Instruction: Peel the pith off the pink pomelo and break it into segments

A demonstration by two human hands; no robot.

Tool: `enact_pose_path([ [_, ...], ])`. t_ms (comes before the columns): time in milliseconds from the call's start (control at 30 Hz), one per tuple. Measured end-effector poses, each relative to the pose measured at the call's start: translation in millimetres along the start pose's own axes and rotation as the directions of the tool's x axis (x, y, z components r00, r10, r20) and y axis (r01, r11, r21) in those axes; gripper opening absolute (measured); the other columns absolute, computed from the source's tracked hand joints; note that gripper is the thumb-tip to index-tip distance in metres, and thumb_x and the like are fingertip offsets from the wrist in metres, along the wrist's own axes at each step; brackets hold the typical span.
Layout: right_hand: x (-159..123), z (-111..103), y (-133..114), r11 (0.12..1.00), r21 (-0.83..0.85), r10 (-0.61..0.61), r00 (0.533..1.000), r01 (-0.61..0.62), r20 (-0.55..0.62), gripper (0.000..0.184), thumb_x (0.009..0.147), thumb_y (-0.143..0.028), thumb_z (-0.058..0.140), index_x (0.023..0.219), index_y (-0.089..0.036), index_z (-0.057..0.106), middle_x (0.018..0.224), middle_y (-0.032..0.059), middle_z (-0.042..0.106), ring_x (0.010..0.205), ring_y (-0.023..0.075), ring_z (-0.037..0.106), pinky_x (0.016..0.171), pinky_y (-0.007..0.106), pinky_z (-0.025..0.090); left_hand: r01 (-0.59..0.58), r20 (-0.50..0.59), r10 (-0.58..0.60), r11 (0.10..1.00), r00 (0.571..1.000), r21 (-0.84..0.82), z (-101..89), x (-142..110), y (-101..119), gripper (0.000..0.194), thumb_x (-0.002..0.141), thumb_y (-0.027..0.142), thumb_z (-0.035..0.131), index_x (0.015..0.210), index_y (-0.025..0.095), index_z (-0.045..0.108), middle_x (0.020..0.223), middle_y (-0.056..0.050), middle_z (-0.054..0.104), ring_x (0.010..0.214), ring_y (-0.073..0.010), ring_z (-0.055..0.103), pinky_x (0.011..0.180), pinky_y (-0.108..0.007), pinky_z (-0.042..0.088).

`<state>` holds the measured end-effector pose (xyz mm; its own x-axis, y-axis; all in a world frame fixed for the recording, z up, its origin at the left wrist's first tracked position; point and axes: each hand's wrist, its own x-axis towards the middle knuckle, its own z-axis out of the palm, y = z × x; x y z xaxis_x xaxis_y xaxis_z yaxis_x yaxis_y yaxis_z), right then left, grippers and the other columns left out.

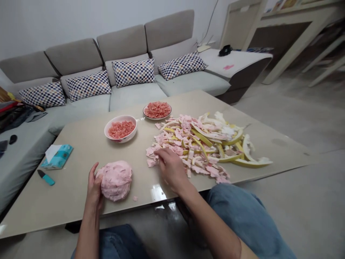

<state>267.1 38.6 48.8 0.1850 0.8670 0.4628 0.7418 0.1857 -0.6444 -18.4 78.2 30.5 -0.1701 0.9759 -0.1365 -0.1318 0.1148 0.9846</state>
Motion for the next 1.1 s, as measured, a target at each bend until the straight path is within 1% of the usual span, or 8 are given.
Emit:
enact_pose_path([
  [67, 2.4, -4.1, 1.9, 0.995, -0.097, -0.019, 0.996, 0.011, -0.083, 0.041, 0.085, -0.003, 0.046, 0.118, -0.012, 0.067, 0.126, 0.0208, 0.064, 0.118, 0.0307, 0.058, 0.103, 0.048, 0.045, 0.003, 0.010, -0.003, 1.000, 1.000, 0.008, -0.8, 1.2, -0.6, 0.087, 0.067, 0.045, 0.076, 0.145, 0.027, 0.042, 0.107, -0.004, 0.062, 0.082, -0.0137, 0.062, 0.065, -0.019, 0.048],
  [133, -4.5, 0.2, -0.9, 0.995, -0.101, 0.000, 0.997, -0.008, -0.082, 0.043, 0.084, -0.005, 0.049, 0.124, -0.008, 0.065, 0.135, 0.0245, 0.059, 0.127, 0.0344, 0.053, 0.108, 0.053, 0.040, 0.001, 0.026, -0.002, 1.000, 1.000, 0.027, -1.4, 2.8, -1.5, 0.086, 0.067, 0.045, 0.075, 0.146, 0.028, 0.042, 0.108, -0.003, 0.062, 0.085, -0.0146, 0.062, 0.067, -0.019, 0.048],
  [233, -25.8, 16.7, -17.0, 0.978, 0.184, 0.067, 0.987, -0.094, 0.148, 0.034, 0.085, -0.013, 0.057, 0.117, -0.013, 0.070, 0.119, 0.0166, 0.070, 0.110, 0.0278, 0.065, 0.099, 0.044, 0.051, -0.011, 0.045, 0.009, 0.999, 0.999, 0.053, -2.6, 4.3, -2.6, 0.085, 0.069, 0.047, 0.074, 0.146, 0.029, 0.042, 0.111, -0.004, 0.062, 0.092, -0.0167, 0.063, 0.071, -0.021, 0.049],
  [300, -38.4, 28.6, -33.1, 0.878, 0.386, 0.139, 0.922, -0.284, 0.362, 0.026, 0.086, -0.020, 0.061, 0.109, -0.016, 0.073, 0.105, 0.0108, 0.075, 0.087, 0.0208, 0.071, 0.082, 0.034, 0.057, -0.018, 0.050, 0.015, 0.998, 0.999, 0.068, -3.2, 3.9, -2.7, 0.084, 0.071, 0.049, 0.073, 0.146, 0.029, 0.042, 0.113, -0.004, 0.061, 0.096, -0.0175, 0.063, 0.074, -0.022, 0.049],
  [400, -45.3, 41.2, -53.8, 0.702, 0.504, 0.239, 0.833, -0.503, 0.498, 0.021, 0.087, -0.028, 0.063, 0.100, -0.017, 0.075, 0.089, 0.0059, 0.077, 0.076, 0.0176, 0.070, 0.071, 0.028, 0.056, -0.033, 0.046, 0.029, 0.996, 0.999, 0.089, -3.4, 2.1, -2.7, 0.082, 0.072, 0.053, 0.072, 0.145, 0.029, 0.042, 0.117, -0.005, 0.060, 0.096, -0.0181, 0.063, 0.075, -0.023, 0.050],
  [500, -41.7, 48.4, -62.4, 0.620, 0.535, 0.301, 0.803, -0.575, 0.514, 0.018, 0.084, -0.031, 0.065, 0.090, -0.018, 0.075, 0.077, 0.0028, 0.075, 0.071, 0.0173, 0.069, 0.064, 0.026, 0.055, -0.045, 0.053, 0.040, 0.994, 0.998, 0.101, -3.2, 0.9, -3.2, 0.082, 0.073, 0.055, 0.072, 0.144, 0.027, 0.044, 0.118, -0.006, 0.060, 0.098, -0.0187, 0.063, 0.080, -0.025, 0.050],
  [733, -31.5, 56.5, -56.9, 0.580, 0.525, 0.332, 0.769, -0.623, 0.546, 0.011, 0.077, -0.024, 0.065, 0.075, -0.016, 0.072, 0.066, 0.0018, 0.071, 0.062, 0.0147, 0.064, 0.058, 0.023, 0.049, -0.036, 0.066, 0.031, 0.996, 0.997, 0.076, 0.2, -2.3, -0.5, 0.085, 0.069, 0.050, 0.075, 0.144, 0.027, 0.043, 0.114, -0.005, 0.061, 0.097, -0.0184, 0.063, 0.080, -0.025, 0.050],
  [1100, -28.9, 72.2, -58.4, 0.599, 0.485, 0.413, 0.765, -0.637, 0.494, 0.005, 0.068, -0.016, 0.063, 0.063, -0.017, 0.063, 0.057, -0.0039, 0.060, 0.056, 0.0110, 0.056, 0.054, 0.019, 0.039, -0.038, 0.060, 0.036, 0.999, 0.998, 0.033, 4.1, -3.4, 3.0, 0.091, 0.066, 0.046, 0.077, 0.146, 0.028, 0.040, 0.111, -0.004, 0.062, 0.084, -0.0146, 0.063, 0.069, -0.021, 0.048],
])
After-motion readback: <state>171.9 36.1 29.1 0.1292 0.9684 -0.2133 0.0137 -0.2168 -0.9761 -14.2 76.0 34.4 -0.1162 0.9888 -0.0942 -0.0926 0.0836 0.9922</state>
